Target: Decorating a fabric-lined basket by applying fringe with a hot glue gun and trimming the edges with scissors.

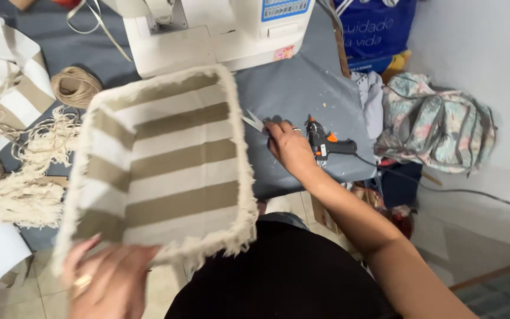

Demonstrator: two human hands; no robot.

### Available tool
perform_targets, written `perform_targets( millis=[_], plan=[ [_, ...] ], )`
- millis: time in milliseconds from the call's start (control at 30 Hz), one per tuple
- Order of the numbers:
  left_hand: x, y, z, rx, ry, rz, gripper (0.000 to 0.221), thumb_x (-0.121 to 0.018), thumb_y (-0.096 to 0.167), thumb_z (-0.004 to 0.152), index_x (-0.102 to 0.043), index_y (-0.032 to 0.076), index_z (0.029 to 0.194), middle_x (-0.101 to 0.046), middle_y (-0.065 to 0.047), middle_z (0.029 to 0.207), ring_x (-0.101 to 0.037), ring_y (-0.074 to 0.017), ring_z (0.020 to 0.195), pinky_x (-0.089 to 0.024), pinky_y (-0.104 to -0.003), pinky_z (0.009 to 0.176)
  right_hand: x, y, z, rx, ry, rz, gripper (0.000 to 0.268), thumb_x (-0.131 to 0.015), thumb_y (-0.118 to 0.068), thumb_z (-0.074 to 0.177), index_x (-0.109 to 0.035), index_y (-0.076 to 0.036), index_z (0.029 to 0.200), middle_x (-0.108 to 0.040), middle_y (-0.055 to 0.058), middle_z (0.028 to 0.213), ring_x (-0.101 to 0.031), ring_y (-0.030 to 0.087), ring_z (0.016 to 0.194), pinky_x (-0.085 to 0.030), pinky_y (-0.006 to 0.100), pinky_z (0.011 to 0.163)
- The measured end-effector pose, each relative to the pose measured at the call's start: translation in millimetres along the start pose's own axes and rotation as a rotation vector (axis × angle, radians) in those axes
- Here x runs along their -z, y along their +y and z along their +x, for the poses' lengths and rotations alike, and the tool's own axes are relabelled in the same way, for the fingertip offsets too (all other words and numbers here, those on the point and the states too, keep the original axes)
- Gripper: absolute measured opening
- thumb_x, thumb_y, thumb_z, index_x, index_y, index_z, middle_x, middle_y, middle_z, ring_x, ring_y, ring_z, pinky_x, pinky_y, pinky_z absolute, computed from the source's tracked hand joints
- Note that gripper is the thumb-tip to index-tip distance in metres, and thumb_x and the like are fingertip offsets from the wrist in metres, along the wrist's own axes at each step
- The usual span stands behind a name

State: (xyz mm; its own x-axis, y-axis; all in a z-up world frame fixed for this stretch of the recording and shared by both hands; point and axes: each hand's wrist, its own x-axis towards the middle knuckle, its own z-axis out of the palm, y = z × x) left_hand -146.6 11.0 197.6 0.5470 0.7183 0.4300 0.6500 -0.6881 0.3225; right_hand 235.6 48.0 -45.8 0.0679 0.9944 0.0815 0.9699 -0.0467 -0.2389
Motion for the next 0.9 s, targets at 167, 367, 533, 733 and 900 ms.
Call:
perform_targets(
  millis=[167,367,533,733,900],
  plan=[
    [-78,0,-31,-0.134,-0.035,-0.009,0.024,-0.052,0.003,0.1,-0.072,0.013,0.108,-0.069,0.001,0.103,-0.065,-0.0172,0.089,-0.029,-0.047,0.114,-9,27,22,-0.067,0.042,0.091,0.035,-0.062,-0.017,0.087,-0.058,-0.011,0.121,-0.061,0.015,0.1,-0.063,0.045,0.07,-0.049,0.057,0.055],
    [-141,-20,-59,-0.203,-0.034,0.2,0.014,-0.063,0.005,0.1,-0.072,0.015,0.105,-0.07,0.002,0.098,-0.065,-0.0177,0.093,-0.027,-0.053,0.116,52,42,8,-0.121,0.011,0.602,0.026,-0.058,-0.018,0.096,-0.063,-0.011,0.121,-0.069,0.007,0.106,-0.064,0.027,0.091,-0.049,0.041,0.078],
    [-143,-17,-55,-0.159,-0.161,0.352,0.018,-0.073,0.006,0.096,-0.074,0.019,0.107,-0.071,0.004,0.106,-0.065,-0.0179,0.109,-0.021,-0.061,0.123,3,39,-31,-0.204,-0.493,1.455,0.025,-0.066,-0.016,0.094,-0.065,-0.01,0.119,-0.071,0.005,0.105,-0.068,0.013,0.092,-0.061,0.028,0.069],
    [-145,46,2,-0.028,-0.548,0.081,0.077,-0.075,0.04,0.077,-0.05,0.009,0.143,-0.056,-0.01,0.149,-0.049,-0.0299,0.141,-0.001,-0.065,0.128,-16,2,-46,-0.149,-0.698,1.678,0.026,-0.076,-0.021,0.09,-0.062,-0.01,0.11,-0.067,0.002,0.091,-0.062,0.009,0.078,-0.055,0.024,0.053],
    [-197,60,22,-0.095,-0.39,0.16,0.052,-0.068,0.064,0.085,-0.074,0.014,0.1,-0.075,-0.006,0.085,-0.072,-0.0254,0.097,-0.032,-0.058,0.116,-31,-1,-56,-0.068,-0.605,1.703,0.015,-0.075,-0.019,0.092,-0.069,-0.008,0.1,-0.072,0.002,0.081,-0.072,0.012,0.072,-0.056,0.02,0.052]
  ],
)
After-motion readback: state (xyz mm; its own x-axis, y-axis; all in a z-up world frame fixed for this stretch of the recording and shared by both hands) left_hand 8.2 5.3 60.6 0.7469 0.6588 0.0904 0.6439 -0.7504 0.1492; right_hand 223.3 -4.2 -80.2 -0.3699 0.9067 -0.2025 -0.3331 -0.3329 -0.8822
